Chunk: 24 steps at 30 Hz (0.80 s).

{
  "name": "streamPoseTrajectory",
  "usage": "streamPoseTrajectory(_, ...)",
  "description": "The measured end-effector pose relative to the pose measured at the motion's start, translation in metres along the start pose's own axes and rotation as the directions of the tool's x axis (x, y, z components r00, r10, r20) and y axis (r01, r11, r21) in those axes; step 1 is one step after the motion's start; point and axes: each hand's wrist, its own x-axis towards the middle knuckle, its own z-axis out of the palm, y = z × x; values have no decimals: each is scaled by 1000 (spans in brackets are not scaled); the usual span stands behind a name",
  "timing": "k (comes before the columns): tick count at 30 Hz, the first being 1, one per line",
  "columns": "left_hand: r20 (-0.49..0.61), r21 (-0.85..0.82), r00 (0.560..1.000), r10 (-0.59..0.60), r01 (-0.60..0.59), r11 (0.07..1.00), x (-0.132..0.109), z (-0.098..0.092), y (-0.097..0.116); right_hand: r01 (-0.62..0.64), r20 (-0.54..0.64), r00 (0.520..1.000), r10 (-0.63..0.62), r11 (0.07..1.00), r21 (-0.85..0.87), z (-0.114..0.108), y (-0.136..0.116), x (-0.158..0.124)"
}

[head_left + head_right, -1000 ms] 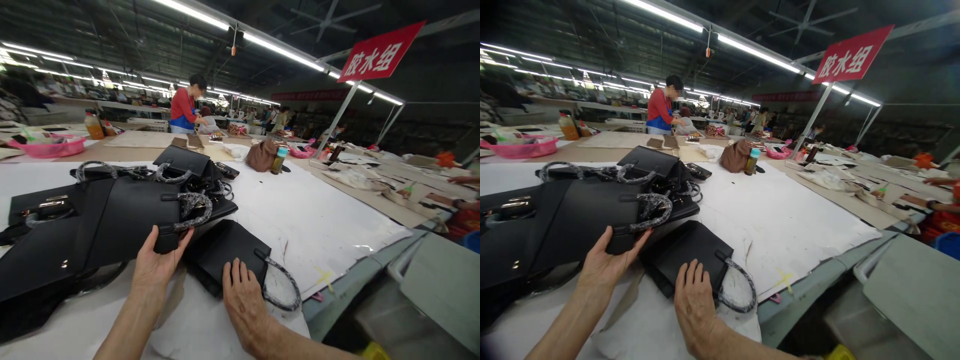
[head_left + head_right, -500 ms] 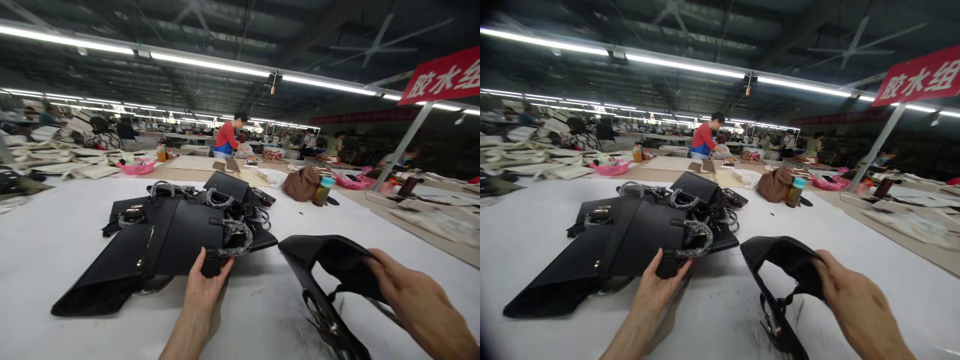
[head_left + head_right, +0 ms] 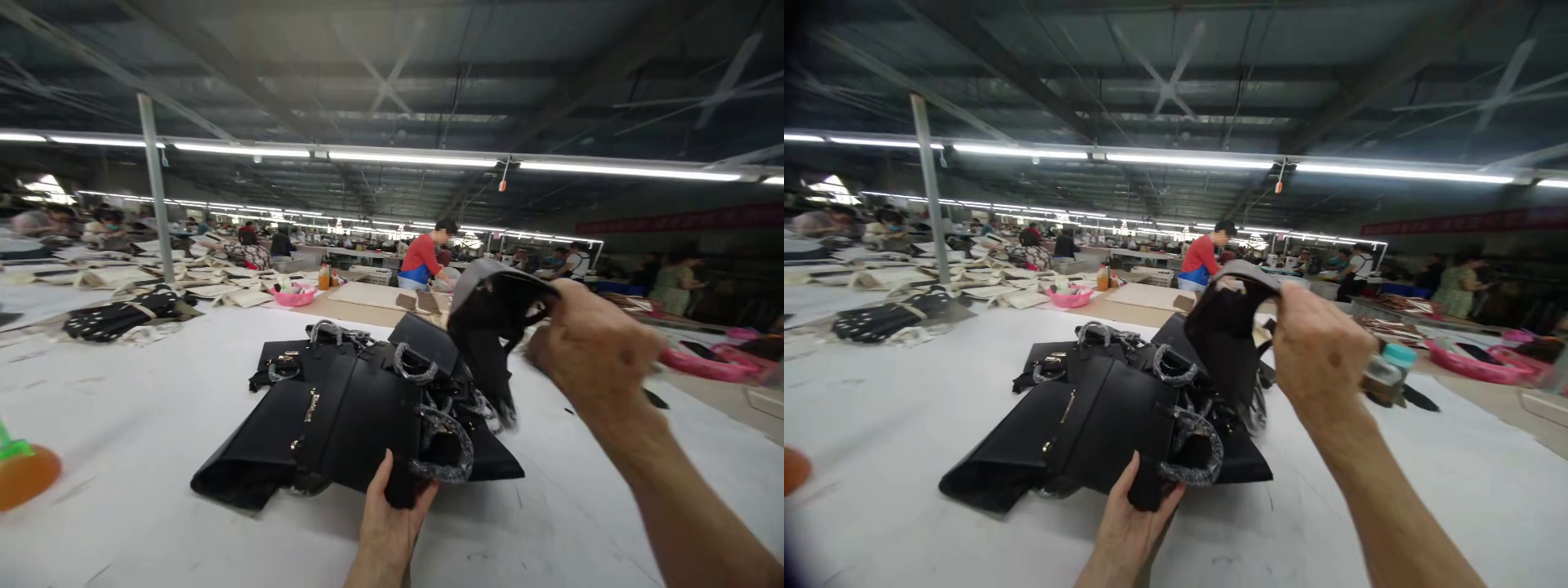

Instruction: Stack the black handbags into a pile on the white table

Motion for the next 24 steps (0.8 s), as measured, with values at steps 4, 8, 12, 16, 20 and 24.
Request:
streamPoseTrajectory(4, 18, -14, 1000, 23, -23, 1000, 1, -4, -1, 304, 163, 927, -338, 931, 201, 63, -82, -1)
streamPoseTrajectory(8, 19, -10, 1000, 1, -1, 1000, 4, -8, 0, 413, 321, 769, -553, 813, 410, 118, -147, -53)
streamPoseTrajectory(12, 21, -53, 1000, 2, -1, 999, 7, -10, 2, 346, 393, 733, -555, 802, 486, 143, -169, -87)
streamPoseTrajectory(16, -16, -48, 1000, -19, 19, 999, 6, -6, 5, 262, 436, 746, -503, 824, 502, 134, -155, -77)
streamPoseTrajectory(20, -22, -19, 998, -50, 50, 999, -3, 2, 10, 195, 504, 735, -453, 853, 483, 86, -108, -78)
streamPoseTrajectory(24, 4, -29, 997, -77, 77, 997, -5, 11, 16, 135, 618, 666, -417, 883, 450, 11, -56, -155)
